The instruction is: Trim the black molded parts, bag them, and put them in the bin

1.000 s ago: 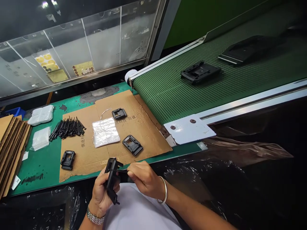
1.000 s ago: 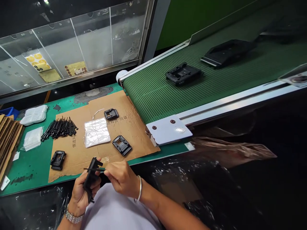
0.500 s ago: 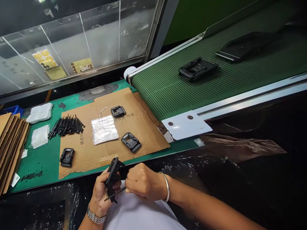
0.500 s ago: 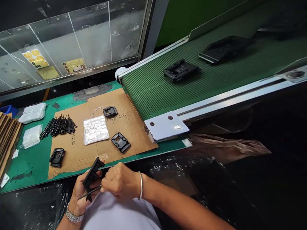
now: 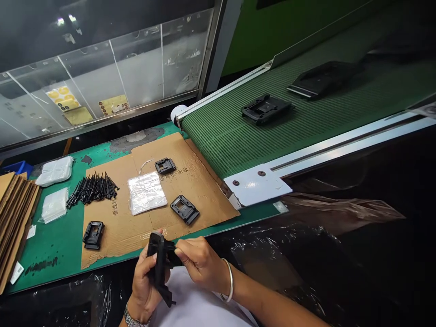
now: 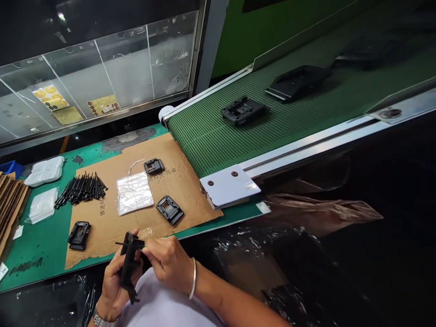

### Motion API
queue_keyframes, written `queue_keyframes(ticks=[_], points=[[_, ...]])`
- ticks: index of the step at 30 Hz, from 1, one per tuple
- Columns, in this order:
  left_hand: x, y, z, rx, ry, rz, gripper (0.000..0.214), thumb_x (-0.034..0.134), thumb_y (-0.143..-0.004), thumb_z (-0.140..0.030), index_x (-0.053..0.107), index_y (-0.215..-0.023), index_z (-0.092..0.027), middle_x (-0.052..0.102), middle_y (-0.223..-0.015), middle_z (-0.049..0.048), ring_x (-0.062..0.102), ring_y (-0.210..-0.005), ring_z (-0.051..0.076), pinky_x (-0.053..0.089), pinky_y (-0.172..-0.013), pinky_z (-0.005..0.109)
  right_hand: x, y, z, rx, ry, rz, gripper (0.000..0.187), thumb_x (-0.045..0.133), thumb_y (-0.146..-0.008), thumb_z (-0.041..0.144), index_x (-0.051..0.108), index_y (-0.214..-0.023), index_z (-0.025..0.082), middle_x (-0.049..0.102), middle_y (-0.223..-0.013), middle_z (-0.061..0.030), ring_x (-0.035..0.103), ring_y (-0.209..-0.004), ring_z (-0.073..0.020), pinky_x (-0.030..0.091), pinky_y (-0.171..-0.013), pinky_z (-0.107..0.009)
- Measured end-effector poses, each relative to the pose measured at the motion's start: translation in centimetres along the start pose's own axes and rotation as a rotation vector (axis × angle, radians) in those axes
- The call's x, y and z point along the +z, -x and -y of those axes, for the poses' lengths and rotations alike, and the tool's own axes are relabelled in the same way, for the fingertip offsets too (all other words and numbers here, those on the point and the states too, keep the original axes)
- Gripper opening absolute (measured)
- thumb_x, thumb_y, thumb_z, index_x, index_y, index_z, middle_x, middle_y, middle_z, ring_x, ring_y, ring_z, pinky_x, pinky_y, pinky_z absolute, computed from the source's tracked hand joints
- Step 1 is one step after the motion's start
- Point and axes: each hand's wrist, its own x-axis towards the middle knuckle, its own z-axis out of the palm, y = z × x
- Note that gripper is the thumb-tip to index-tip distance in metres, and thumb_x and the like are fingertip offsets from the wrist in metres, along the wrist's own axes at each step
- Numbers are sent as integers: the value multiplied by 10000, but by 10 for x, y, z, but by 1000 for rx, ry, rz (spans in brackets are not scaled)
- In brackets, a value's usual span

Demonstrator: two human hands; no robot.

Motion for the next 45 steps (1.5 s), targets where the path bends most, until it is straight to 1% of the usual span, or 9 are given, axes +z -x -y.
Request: queue_keyframes(ticks=[4,9,15,20,28,32,38,41,45], points=[[-13,-3,-1,54,-185,91,368,737,-507,-250,677,-859,-160,581,-601,19,478,-513,110,365,-472,214,-8,-2,-11,72,-108,37,386,218,-926,295,348,-578,188,339,-482,49,350,-422,-76,247,-430,-204],[-26,-7,-11,209,-365,151,335,784,-394,-236,708,-712,-162,614,-620,49,532,-651,204,402,-582,279,-20,-3,-6,-5,-185,90,399,194,-929,330,351,-590,189,350,-496,43,333,-435,-79,264,-444,-214],[-30,-7,-16,388,-578,239,331,768,-441,-230,729,-762,-162,656,-709,85,526,-711,229,380,-690,299,-17,-5,3,-106,-172,108,389,184,-927,315,343,-593,194,364,-506,35,330,-437,-88,264,-451,-227],[-26,-7,-15,387,-552,197,302,763,-451,-291,729,-739,-206,653,-677,59,513,-689,224,372,-670,300,-15,-3,1,-165,-184,116,394,158,-924,313,295,-570,204,346,-498,38,318,-431,-89,253,-438,-227],[-31,-12,-14,264,-351,118,381,749,-445,-311,710,-787,-147,537,-523,22,470,-572,168,352,-556,283,-15,7,7,-359,-278,184,342,176,-894,272,223,-561,214,328,-443,40,299,-414,-100,253,-423,-242],[-35,-17,-15,284,-381,116,394,737,-440,-334,701,-783,-141,556,-560,34,499,-619,187,375,-570,291,-17,7,5,-230,-329,114,402,103,-916,353,274,-579,215,321,-455,39,294,-406,-96,264,-419,-234],[-32,-19,-16,344,-474,173,399,716,-452,-422,708,-759,-167,611,-664,57,516,-646,197,400,-584,304,-11,-2,1,-70,-281,48,365,196,-922,323,315,-600,200,342,-510,37,328,-448,-86,269,-452,-217],[-31,-20,-13,327,-421,164,408,730,-439,-428,713,-759,-177,616,-653,51,505,-603,174,392,-551,286,-3,-1,3,-97,-281,76,362,181,-919,323,289,-594,206,335,-508,37,321,-443,-90,262,-445,-219],[-33,-22,-9,292,-316,194,400,731,-458,-415,714,-790,-192,548,-504,2,426,-469,103,330,-456,231,0,5,6,-231,-311,127,368,140,-911,337,258,-585,215,317,-491,39,303,-425,-97,258,-443,-231]])
